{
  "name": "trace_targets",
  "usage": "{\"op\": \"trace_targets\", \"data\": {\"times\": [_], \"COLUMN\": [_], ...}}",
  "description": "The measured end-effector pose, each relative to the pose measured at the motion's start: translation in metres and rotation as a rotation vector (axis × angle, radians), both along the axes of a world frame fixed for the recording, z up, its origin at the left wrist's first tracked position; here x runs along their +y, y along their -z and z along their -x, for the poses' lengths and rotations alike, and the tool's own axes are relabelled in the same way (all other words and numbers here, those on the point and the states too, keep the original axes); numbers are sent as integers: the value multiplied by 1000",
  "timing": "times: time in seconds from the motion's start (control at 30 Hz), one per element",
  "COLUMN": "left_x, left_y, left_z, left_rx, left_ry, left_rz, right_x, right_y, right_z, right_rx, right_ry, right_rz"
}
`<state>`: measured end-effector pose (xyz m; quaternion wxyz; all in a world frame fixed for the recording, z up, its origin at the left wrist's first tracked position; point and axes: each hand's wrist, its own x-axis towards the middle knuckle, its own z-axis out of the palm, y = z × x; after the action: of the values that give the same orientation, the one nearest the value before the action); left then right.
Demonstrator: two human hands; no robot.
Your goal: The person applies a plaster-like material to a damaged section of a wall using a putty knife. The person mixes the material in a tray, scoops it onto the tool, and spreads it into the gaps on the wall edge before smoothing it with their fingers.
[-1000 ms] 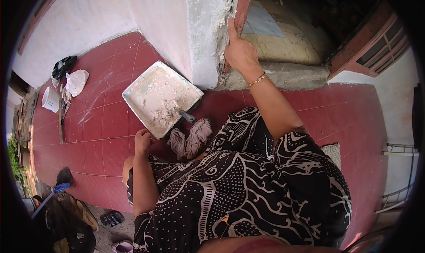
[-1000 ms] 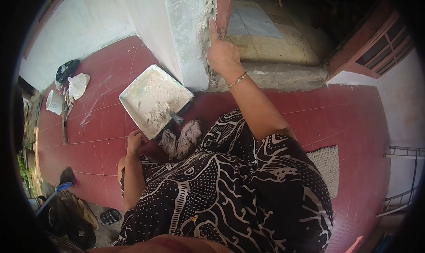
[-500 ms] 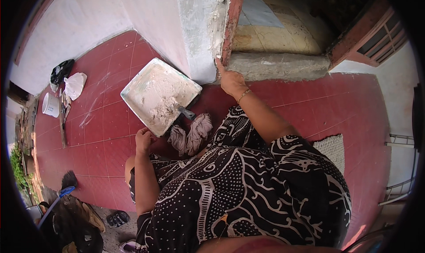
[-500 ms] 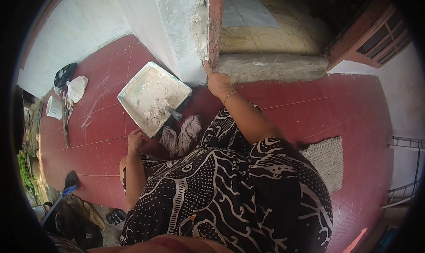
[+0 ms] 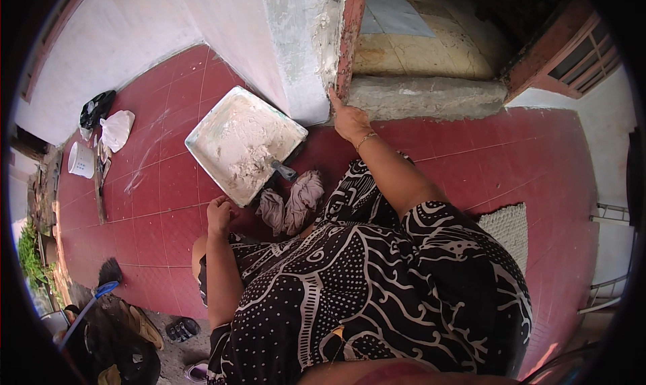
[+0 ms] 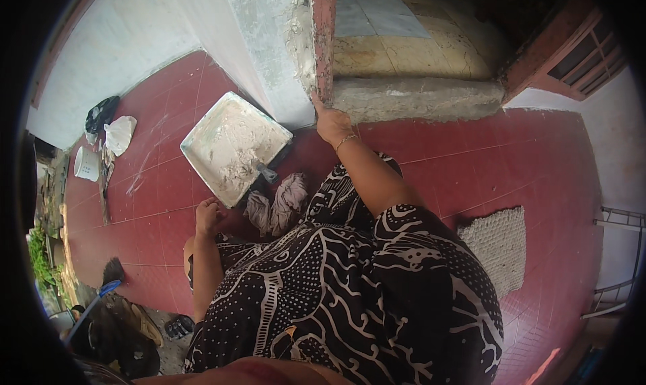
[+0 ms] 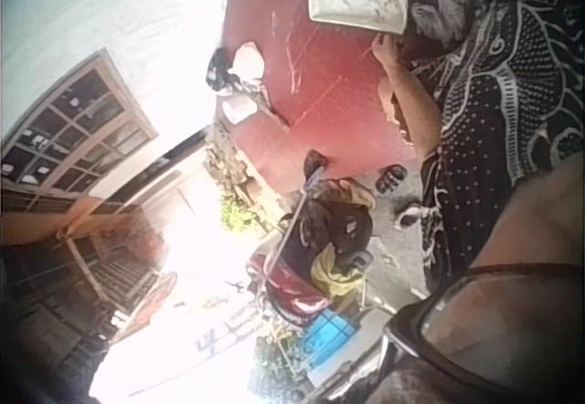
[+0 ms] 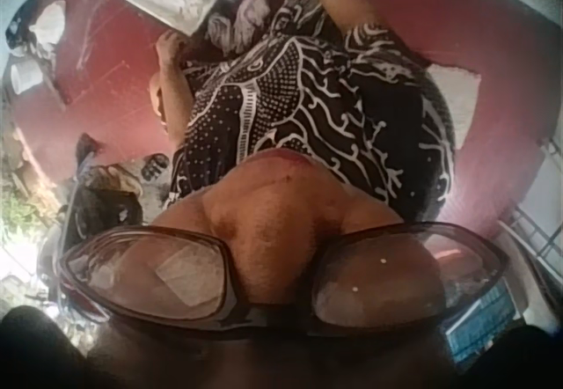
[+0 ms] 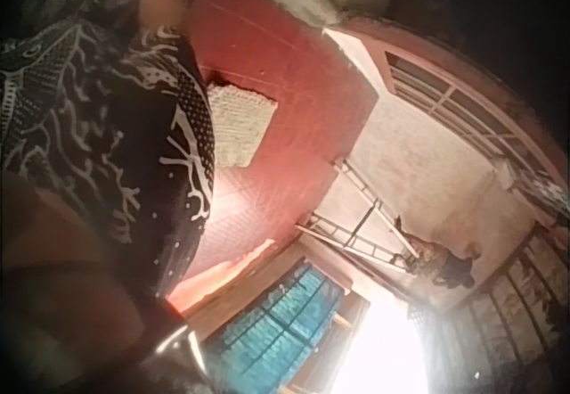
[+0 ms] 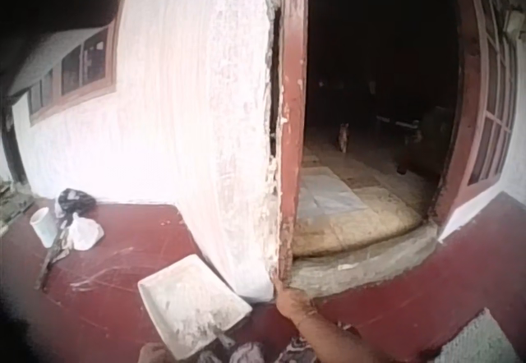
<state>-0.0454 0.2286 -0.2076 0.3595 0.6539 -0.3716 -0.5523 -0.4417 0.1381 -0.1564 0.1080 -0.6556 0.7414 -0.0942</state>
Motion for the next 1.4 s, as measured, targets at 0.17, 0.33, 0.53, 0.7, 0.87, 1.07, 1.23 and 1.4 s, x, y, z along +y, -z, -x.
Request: {"op": "trace_targets", "data": {"times": [0.17,0.33,0.53,0.7,0.87,1.07,1.23,1.4], "left_x": [-3,-4,-3,1,-1,-2,0,-1], "left_y": [5,7,5,0,2,-1,0,5], "left_z": [-3,0,-3,5,2,8,5,-8], "left_rx": [14,13,38,-35,-4,7,-22,-110], "left_ry": [7,10,22,-56,16,59,-11,-115], "left_rz": [-32,-1,9,21,-3,-2,25,-10], "right_x": [10,33,7,-16,-10,0,13,30], "right_y": [11,-32,-54,-21,-11,5,-11,-76], "right_z": [7,3,-7,-13,-20,-17,3,-5], "right_rx": [-5,-3,-74,-31,-129,-142,-21,-117], "right_ry": [-84,-125,-31,65,31,-14,-130,-67], "right_rz": [27,41,349,222,166,64,119,323]}}
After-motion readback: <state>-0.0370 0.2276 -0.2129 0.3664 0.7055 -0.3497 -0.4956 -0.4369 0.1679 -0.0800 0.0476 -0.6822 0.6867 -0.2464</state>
